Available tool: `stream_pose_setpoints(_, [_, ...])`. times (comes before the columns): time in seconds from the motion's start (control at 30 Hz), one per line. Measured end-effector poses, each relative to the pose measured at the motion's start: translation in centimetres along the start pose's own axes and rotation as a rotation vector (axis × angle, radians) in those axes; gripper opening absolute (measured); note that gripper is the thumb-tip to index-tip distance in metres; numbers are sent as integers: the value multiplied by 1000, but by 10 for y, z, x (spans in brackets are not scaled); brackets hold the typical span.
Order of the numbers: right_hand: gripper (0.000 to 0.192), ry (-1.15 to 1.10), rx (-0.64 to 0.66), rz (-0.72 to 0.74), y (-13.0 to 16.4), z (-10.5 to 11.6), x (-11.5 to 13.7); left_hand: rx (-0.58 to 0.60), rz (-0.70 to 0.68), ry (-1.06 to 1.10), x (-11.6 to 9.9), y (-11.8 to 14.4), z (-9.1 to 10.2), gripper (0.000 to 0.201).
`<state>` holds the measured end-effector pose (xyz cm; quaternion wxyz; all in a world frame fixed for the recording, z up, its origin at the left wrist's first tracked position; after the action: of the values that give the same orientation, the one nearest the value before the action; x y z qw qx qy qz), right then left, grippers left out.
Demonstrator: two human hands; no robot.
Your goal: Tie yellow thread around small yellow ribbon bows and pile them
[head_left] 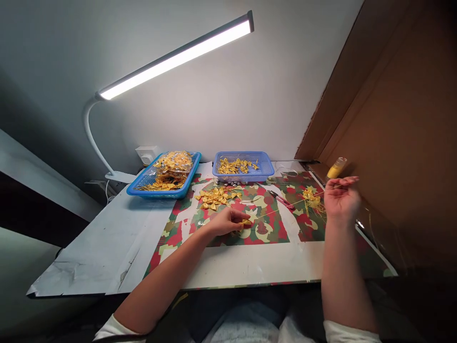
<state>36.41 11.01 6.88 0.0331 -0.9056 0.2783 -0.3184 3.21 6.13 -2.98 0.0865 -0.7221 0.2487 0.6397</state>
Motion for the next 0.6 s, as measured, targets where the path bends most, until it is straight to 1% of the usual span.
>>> stream_pose_setpoints(0.07, [24, -59, -60, 19, -3, 11, 9, -1, 7, -63, -2, 1, 0, 46])
stream_pose_setpoints(0.13, [26, -61, -65, 43, -3, 13, 12, 6, -11, -135, -7, 3, -3, 42])
stream_pose_setpoints(0.27, [21, 20, -19, 31, 3, 2, 5, 13, -120, -228, -16, 5, -6, 46])
stream_pose_setpoints(0.37, [14, 97, 30, -4, 10, -11, -7, -44, -199, -268, -23, 6, -1, 44])
stream_pose_setpoints(0.47, [16, 213, 138, -13, 20, -26, -17, -186, -324, -325, -39, 11, 14, 32])
stream_pose_setpoints(0.53, [19, 294, 208, -10, 26, -34, -21, -323, -394, -376, -53, 17, 31, 24])
stream_pose_setpoints(0.6, [20, 359, 269, -7, 31, -41, -25, -498, -428, -468, -65, 26, 52, 18])
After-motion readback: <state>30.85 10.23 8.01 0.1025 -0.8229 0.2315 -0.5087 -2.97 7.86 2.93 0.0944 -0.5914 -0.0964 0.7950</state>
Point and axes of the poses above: each hand's wrist, its own y-axis away from the middle knuckle, its own z-axis out of the back of the hand, x = y × z, the point moved 8 cm from there along -y, towards the middle knuckle, and after that the axes turned 14 degrees about y, right-handed, at the moved point
